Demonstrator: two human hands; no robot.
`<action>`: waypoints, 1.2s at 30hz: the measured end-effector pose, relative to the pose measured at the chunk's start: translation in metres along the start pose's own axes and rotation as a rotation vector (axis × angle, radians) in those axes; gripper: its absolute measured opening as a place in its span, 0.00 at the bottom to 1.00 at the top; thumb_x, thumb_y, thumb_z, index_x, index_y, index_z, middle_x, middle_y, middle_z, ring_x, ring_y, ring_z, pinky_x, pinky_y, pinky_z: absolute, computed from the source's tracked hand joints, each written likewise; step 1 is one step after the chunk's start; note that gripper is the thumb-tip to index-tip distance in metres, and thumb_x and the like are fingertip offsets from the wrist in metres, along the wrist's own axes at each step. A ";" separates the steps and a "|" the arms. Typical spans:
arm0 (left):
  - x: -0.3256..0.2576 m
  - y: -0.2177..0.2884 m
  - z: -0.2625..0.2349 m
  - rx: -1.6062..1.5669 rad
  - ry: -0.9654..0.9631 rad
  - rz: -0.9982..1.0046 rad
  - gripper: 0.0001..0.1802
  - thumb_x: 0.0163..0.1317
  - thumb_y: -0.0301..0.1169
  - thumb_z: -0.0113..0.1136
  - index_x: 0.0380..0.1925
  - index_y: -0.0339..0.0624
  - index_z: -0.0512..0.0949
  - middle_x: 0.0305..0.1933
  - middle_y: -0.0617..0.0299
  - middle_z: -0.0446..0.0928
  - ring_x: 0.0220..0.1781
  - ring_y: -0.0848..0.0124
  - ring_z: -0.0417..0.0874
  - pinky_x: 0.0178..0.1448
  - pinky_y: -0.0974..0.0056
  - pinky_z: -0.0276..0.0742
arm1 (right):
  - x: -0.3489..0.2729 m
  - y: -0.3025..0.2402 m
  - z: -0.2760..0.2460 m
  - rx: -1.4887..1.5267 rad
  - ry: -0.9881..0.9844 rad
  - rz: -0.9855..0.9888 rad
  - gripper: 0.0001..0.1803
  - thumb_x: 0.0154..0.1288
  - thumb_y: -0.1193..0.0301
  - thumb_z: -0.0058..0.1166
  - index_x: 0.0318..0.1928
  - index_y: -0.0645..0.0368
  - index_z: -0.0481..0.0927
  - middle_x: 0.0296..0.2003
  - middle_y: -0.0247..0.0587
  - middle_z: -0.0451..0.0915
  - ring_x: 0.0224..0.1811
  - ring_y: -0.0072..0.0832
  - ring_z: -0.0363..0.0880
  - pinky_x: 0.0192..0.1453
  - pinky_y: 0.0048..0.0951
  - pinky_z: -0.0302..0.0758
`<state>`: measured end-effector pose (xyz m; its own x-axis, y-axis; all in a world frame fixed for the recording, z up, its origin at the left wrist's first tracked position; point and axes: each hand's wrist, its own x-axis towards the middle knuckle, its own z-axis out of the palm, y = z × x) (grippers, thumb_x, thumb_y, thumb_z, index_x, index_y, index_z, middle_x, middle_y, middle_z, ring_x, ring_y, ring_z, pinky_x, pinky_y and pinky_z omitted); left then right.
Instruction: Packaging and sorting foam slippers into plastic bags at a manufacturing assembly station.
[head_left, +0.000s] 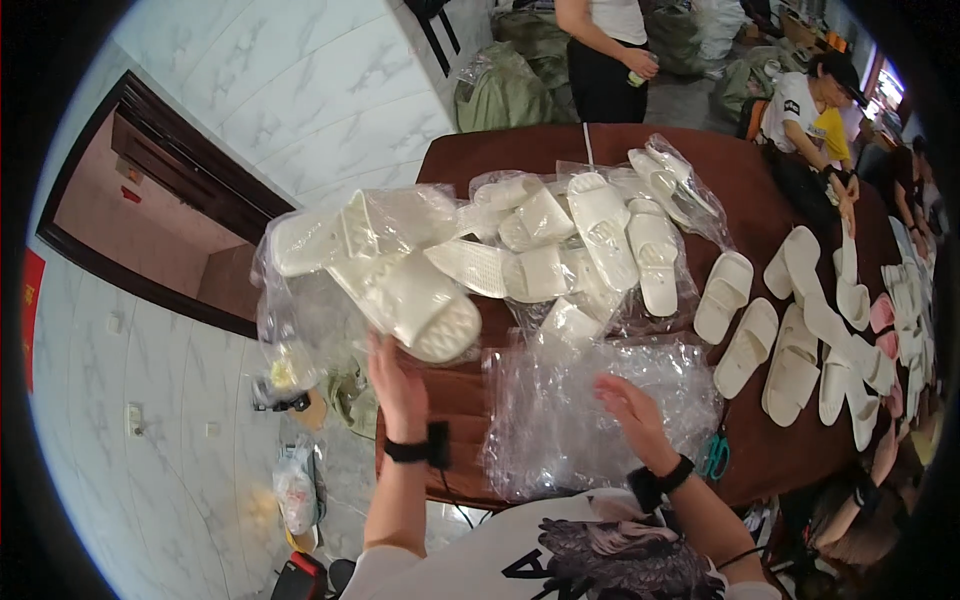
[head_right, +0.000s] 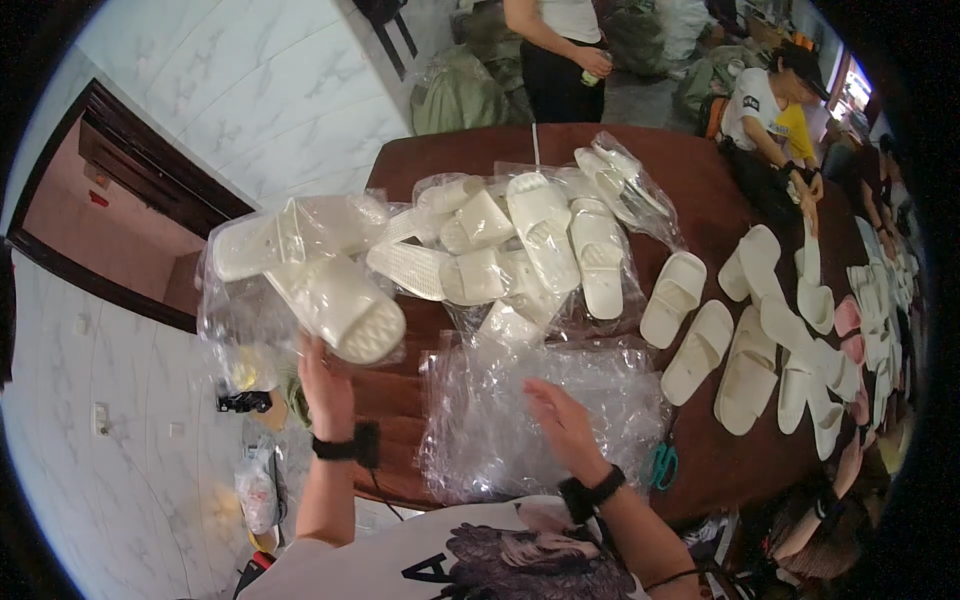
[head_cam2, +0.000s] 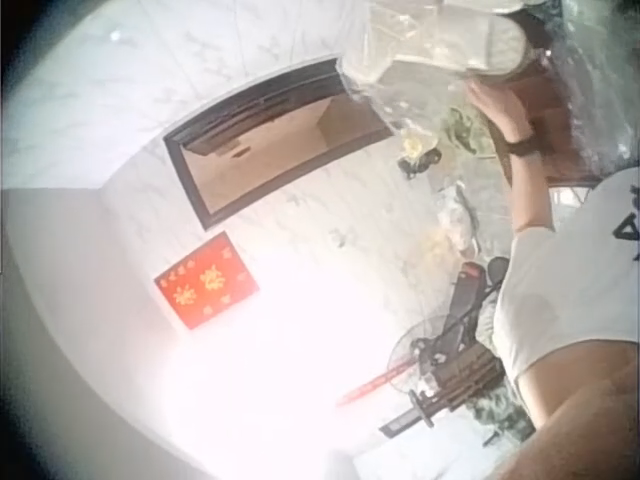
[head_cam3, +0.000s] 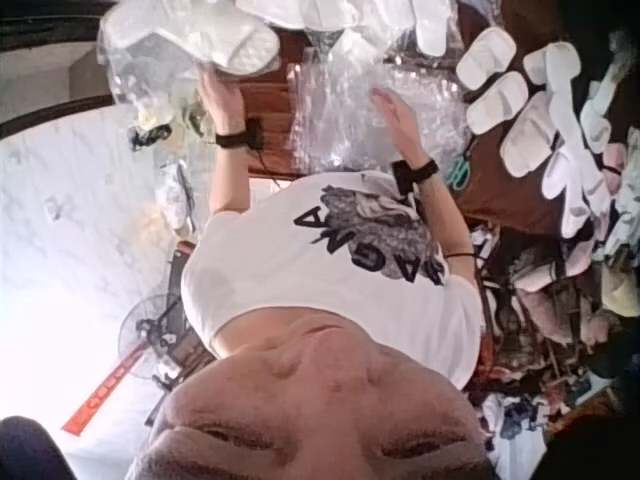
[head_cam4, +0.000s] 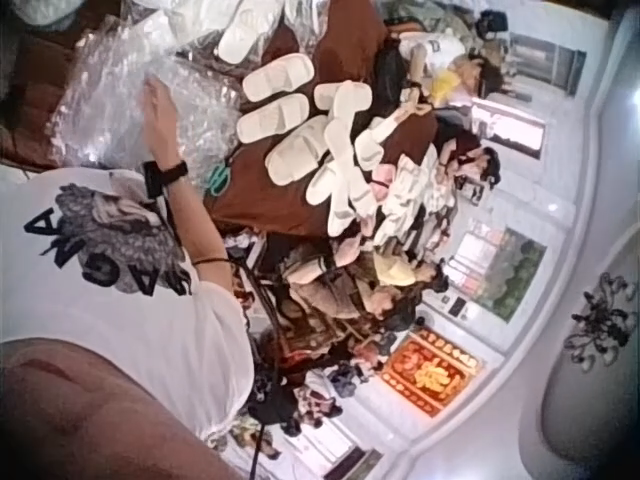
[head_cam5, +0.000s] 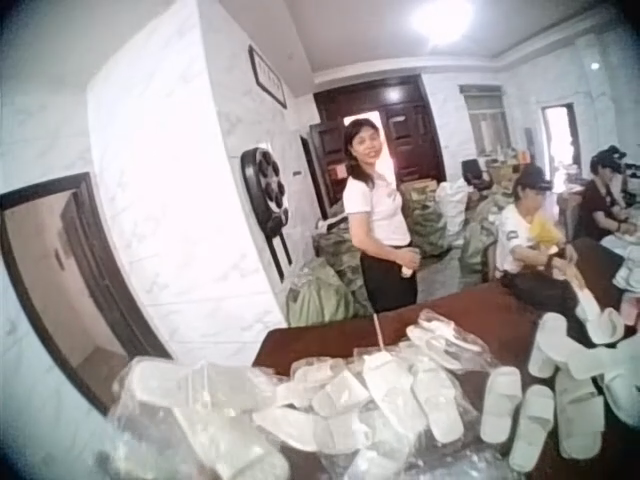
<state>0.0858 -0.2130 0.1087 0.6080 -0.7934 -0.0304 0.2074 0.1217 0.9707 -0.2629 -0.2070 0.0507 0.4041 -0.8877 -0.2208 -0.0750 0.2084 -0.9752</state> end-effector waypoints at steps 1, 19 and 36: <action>-0.029 -0.001 0.011 0.062 -0.005 0.021 0.26 0.68 0.30 0.48 0.66 0.40 0.62 0.61 0.59 0.69 0.62 0.69 0.71 0.58 0.63 0.73 | 0.002 -0.019 0.013 0.187 -0.019 0.031 0.25 0.71 0.63 0.50 0.65 0.56 0.66 0.60 0.46 0.72 0.58 0.33 0.74 0.59 0.34 0.71; -0.145 -0.093 -0.023 0.523 -0.642 -0.373 0.13 0.70 0.28 0.48 0.50 0.34 0.75 0.44 0.59 0.79 0.44 0.73 0.80 0.44 0.68 0.79 | -0.072 0.125 -0.065 -0.011 0.623 0.063 0.19 0.68 0.74 0.48 0.58 0.63 0.71 0.30 0.34 0.79 0.28 0.20 0.74 0.34 0.23 0.71; -0.136 -0.128 0.019 -0.090 -0.336 -0.691 0.14 0.69 0.27 0.52 0.53 0.39 0.73 0.49 0.59 0.76 0.42 0.70 0.79 0.48 0.64 0.78 | -0.084 0.122 -0.071 0.417 0.637 0.114 0.15 0.73 0.69 0.44 0.56 0.59 0.72 0.24 0.26 0.71 0.22 0.13 0.68 0.24 0.17 0.65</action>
<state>-0.0379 -0.1315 -0.0067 0.0558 -0.8433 -0.5346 0.5253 -0.4305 0.7340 -0.3702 -0.1361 -0.0507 -0.1976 -0.8902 -0.4106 0.3158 0.3387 -0.8863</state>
